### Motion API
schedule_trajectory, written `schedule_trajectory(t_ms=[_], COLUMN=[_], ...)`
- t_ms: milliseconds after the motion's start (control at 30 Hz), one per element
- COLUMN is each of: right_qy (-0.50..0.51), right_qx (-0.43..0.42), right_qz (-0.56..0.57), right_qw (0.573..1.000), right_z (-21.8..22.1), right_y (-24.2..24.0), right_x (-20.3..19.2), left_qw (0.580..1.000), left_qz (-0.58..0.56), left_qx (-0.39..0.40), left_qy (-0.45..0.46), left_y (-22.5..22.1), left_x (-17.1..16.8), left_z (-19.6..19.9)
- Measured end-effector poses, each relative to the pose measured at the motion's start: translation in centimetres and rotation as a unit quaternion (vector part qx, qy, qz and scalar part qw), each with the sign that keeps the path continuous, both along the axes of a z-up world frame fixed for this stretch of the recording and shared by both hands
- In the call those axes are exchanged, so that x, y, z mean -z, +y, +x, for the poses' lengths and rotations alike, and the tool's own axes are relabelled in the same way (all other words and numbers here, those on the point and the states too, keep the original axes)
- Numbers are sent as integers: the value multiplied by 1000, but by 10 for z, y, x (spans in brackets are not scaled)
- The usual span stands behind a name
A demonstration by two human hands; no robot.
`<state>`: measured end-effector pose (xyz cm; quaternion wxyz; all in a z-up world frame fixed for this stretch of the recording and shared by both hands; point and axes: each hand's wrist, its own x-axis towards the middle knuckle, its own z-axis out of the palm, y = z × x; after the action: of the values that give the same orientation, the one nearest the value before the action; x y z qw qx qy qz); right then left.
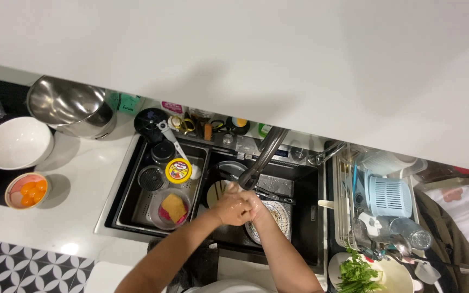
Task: Cracking eggs and separating yolks from whites into separate bowls.
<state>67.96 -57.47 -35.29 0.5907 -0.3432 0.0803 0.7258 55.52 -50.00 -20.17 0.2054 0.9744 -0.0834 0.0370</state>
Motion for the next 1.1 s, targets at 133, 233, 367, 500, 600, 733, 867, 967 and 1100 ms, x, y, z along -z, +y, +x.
schedule_trajectory(t_ms=[133, 233, 367, 500, 600, 733, 867, 967, 1100], right_qy=[-52, -29, -18, -1, 1, -20, -98, -123, 18], right_qx=[158, 243, 227, 219, 220, 148, 108, 124, 250], right_qz=[194, 89, 72, 136, 171, -41, -76, -38, -77], right_qw=[967, 965, 971, 966, 960, 988, 986, 984, 965], right_z=[-17, -31, -27, -15, -25, -41, -27, 32, 71], right_y=[15, 34, 34, 31, 26, 24, 20, 31, 57], right_x=[-51, -25, 18, 69, 13, -83, -51, 61, 4], left_qw=[874, 672, 722, 806, 761, 686, 831, 827, 859], left_qz=[-282, -575, -485, -300, -382, -453, -289, -375, -294], left_qx=[-357, -454, -477, -486, -520, -568, -476, -413, -409], left_qy=[-172, -106, -125, -157, -62, 44, -9, 73, 92], left_y=[-5, 15, -2, -29, -18, 4, -11, -7, -6], left_x=[16, 72, 94, 65, 59, 99, 111, 74, 121], left_z=[19, 37, 33, 17, 16, 22, 21, 7, -8])
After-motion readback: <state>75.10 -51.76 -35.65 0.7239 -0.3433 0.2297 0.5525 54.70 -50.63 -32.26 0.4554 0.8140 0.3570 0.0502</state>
